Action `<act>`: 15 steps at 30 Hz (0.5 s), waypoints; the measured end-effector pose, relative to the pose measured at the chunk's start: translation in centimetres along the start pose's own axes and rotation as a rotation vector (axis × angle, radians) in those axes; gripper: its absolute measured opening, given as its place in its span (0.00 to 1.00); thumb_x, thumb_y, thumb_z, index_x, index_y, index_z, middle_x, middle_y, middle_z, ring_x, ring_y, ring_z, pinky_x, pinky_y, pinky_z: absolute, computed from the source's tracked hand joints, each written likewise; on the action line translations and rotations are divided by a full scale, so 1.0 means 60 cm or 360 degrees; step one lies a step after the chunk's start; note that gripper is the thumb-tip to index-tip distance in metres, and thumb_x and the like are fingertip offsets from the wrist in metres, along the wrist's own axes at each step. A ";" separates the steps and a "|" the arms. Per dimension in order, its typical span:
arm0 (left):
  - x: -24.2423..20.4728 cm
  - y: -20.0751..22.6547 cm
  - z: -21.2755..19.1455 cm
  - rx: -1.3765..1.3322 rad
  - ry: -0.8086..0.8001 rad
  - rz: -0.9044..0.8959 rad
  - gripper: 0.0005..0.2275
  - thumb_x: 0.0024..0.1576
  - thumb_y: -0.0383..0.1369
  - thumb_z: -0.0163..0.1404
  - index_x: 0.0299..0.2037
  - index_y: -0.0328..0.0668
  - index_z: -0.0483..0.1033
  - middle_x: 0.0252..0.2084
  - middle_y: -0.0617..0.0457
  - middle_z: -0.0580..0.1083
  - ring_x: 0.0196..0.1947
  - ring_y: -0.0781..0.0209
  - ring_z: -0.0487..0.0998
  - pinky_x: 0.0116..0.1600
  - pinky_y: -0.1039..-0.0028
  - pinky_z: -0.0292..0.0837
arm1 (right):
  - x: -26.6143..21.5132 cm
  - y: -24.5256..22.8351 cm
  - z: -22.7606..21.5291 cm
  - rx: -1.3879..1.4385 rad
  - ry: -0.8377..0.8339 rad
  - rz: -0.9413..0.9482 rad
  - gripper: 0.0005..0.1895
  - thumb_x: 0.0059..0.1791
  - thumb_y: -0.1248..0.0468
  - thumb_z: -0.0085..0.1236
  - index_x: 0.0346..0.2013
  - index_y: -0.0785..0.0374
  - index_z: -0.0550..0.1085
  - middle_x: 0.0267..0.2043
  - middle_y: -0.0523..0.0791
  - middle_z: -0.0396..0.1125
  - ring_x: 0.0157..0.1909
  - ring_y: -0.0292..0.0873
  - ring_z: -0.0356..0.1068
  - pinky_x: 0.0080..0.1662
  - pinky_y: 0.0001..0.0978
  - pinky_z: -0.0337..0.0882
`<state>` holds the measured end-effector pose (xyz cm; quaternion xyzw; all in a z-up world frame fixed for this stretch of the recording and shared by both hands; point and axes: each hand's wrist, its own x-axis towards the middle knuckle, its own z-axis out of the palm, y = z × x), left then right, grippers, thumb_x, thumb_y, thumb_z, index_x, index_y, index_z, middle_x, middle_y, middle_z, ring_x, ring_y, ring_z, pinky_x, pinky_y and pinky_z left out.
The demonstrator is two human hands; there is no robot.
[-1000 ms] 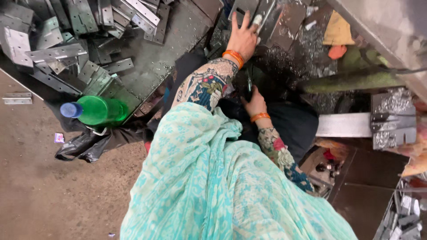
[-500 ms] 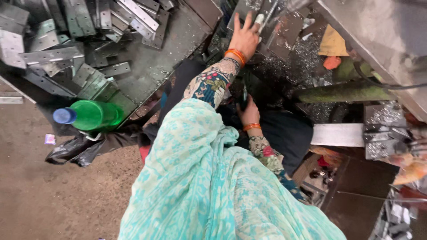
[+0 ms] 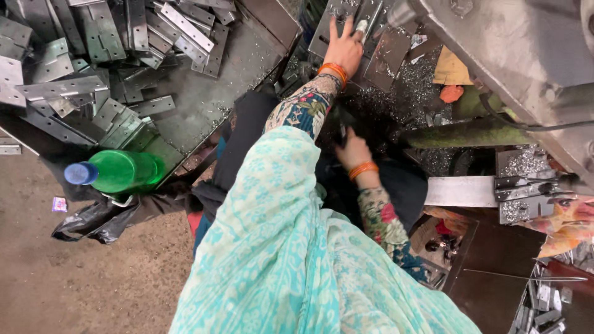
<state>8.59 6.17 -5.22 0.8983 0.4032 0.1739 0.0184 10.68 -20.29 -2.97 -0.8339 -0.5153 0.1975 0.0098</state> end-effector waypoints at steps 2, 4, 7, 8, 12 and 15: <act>0.001 -0.002 0.005 0.0018 0.0045 0.0029 0.12 0.58 0.33 0.48 0.47 0.45 0.84 0.63 0.55 0.71 0.74 0.41 0.50 0.69 0.24 0.35 | -0.024 0.012 0.061 0.0141 0.0205 -0.0075 0.40 0.45 0.49 0.65 0.67 0.61 0.63 0.51 0.62 0.71 0.50 0.66 0.71 0.49 0.56 0.73; -0.004 -0.005 0.001 0.0040 0.0038 0.0005 0.12 0.57 0.33 0.49 0.47 0.46 0.84 0.63 0.56 0.71 0.73 0.41 0.50 0.68 0.24 0.35 | -0.033 0.028 0.107 0.0359 0.0468 -0.0230 0.36 0.47 0.50 0.64 0.65 0.61 0.66 0.53 0.60 0.71 0.52 0.66 0.72 0.49 0.55 0.74; -0.041 -0.015 -0.016 0.0122 -0.0046 0.0027 0.12 0.56 0.34 0.50 0.46 0.49 0.84 0.66 0.55 0.70 0.74 0.41 0.49 0.68 0.25 0.35 | -0.038 0.030 0.144 0.0259 0.0369 -0.0113 0.36 0.47 0.49 0.64 0.65 0.60 0.65 0.53 0.58 0.72 0.52 0.64 0.72 0.50 0.55 0.73; -0.048 -0.005 -0.023 0.0141 -0.0075 0.0041 0.12 0.56 0.34 0.50 0.46 0.49 0.84 0.67 0.55 0.69 0.74 0.40 0.49 0.68 0.25 0.34 | -0.037 0.040 0.133 0.0250 0.0353 -0.0126 0.36 0.47 0.50 0.64 0.65 0.61 0.65 0.53 0.59 0.72 0.52 0.65 0.72 0.50 0.55 0.73; -0.060 -0.007 -0.057 0.0102 -0.0108 0.0066 0.11 0.58 0.34 0.51 0.47 0.52 0.84 0.70 0.56 0.66 0.76 0.37 0.46 0.68 0.22 0.33 | -0.008 0.022 0.035 0.0162 0.0164 -0.0205 0.39 0.45 0.53 0.65 0.66 0.63 0.63 0.52 0.62 0.71 0.51 0.67 0.71 0.51 0.55 0.73; -0.060 -0.008 -0.058 0.0189 -0.0188 0.0043 0.12 0.56 0.36 0.51 0.47 0.52 0.84 0.69 0.56 0.65 0.75 0.38 0.45 0.67 0.21 0.32 | 0.000 0.003 -0.034 0.0036 -0.0100 -0.0095 0.36 0.47 0.53 0.63 0.67 0.61 0.64 0.51 0.63 0.71 0.52 0.67 0.71 0.53 0.55 0.73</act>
